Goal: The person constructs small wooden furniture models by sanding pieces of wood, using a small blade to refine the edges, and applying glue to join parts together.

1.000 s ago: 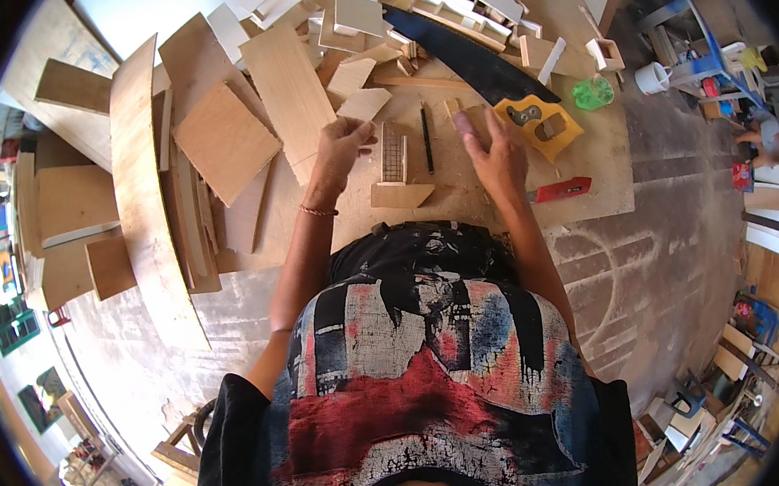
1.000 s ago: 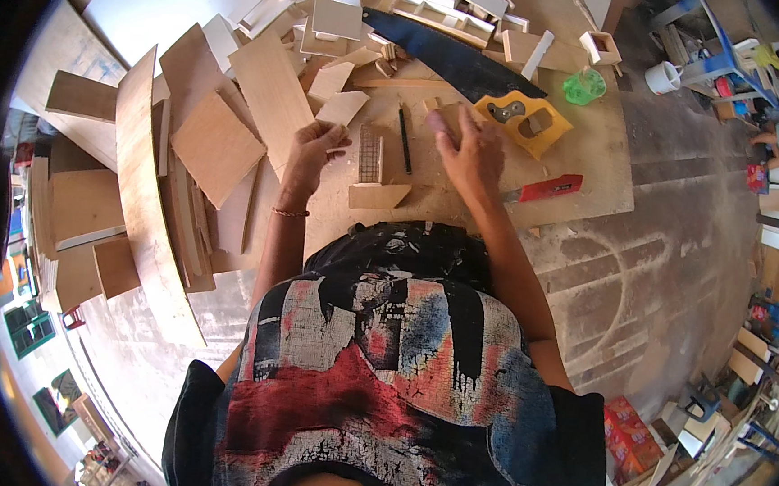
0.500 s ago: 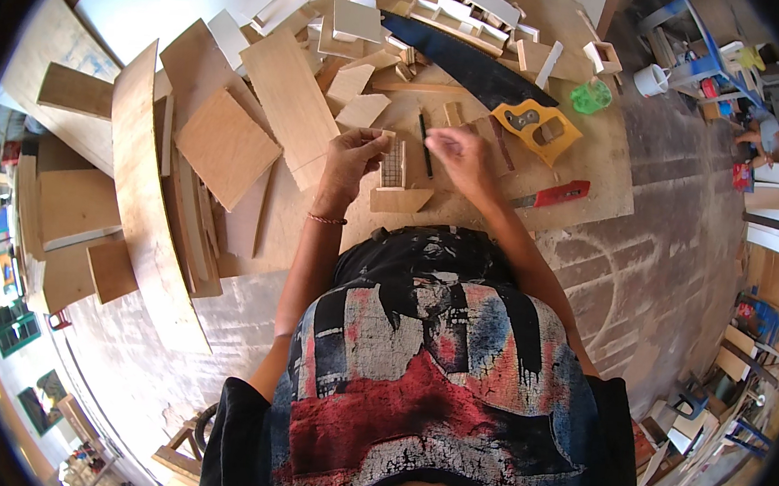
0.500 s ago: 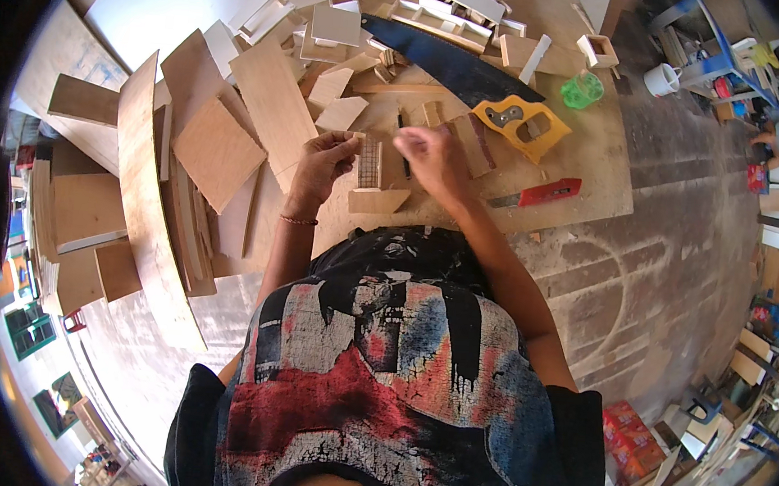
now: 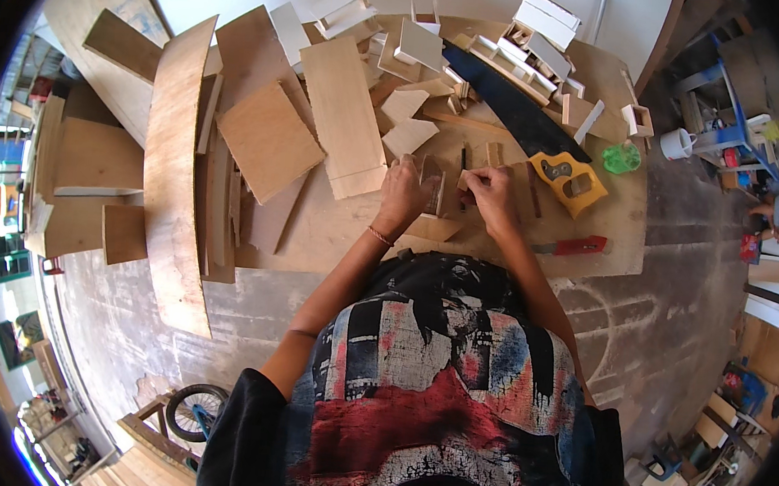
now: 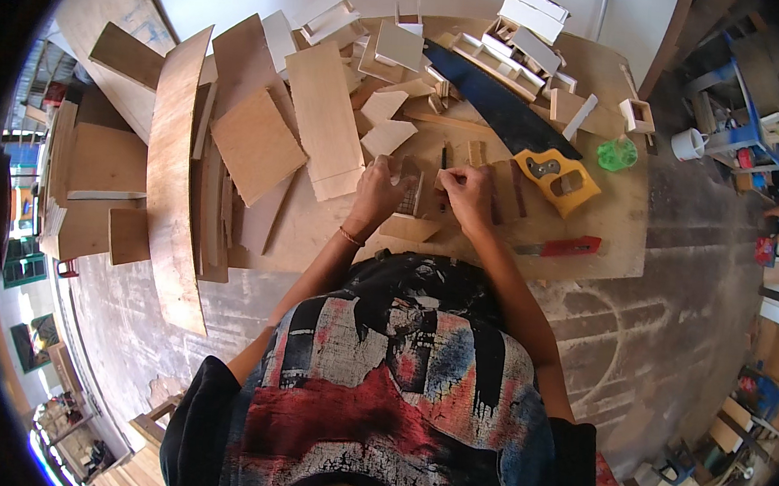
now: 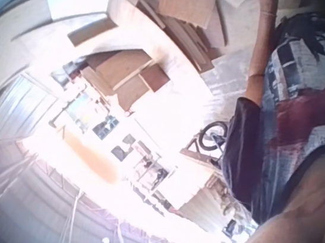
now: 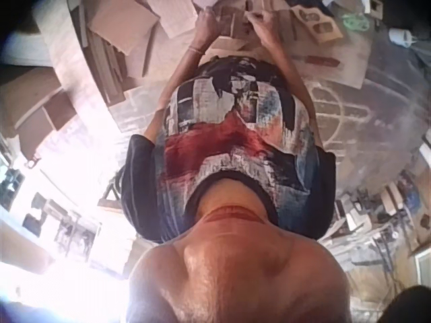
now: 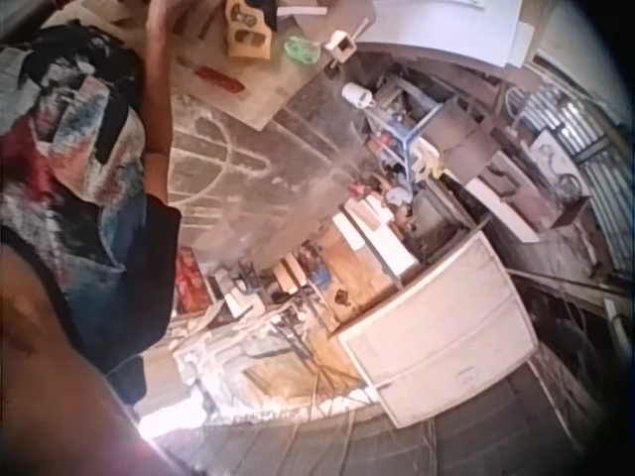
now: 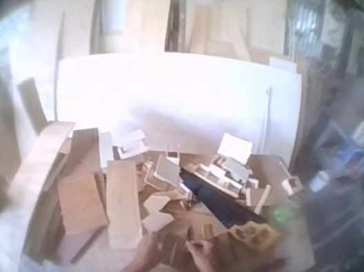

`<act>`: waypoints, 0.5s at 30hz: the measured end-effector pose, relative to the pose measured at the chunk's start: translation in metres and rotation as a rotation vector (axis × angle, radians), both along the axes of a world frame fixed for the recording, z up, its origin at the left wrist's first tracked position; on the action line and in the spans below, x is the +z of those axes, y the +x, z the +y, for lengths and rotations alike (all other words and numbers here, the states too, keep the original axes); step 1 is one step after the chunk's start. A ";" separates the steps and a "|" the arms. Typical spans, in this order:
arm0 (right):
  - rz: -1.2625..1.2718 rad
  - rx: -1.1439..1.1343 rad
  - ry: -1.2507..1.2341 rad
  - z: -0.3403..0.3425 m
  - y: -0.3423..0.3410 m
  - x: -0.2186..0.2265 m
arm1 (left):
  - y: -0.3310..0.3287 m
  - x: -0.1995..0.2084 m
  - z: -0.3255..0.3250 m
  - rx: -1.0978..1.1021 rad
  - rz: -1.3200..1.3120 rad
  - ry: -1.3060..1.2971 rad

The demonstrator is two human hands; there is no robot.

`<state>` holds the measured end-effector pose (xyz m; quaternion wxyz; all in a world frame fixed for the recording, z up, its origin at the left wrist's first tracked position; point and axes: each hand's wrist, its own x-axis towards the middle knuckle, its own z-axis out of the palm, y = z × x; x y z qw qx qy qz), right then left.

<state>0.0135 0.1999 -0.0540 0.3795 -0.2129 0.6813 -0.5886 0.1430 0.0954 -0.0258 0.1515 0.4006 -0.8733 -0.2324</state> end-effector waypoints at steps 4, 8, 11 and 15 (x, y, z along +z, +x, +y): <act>-0.114 0.037 0.046 -0.003 0.004 -0.008 | -0.006 -0.010 0.003 0.039 -0.037 0.068; 0.049 0.048 0.010 -0.011 0.009 -0.025 | -0.008 -0.011 -0.006 0.080 -0.007 0.186; -0.110 0.031 -0.020 -0.012 0.011 -0.019 | -0.007 -0.006 -0.011 0.073 -0.007 0.382; -0.248 -0.053 -0.102 -0.006 0.007 0.003 | -0.009 0.007 -0.011 0.033 0.184 0.611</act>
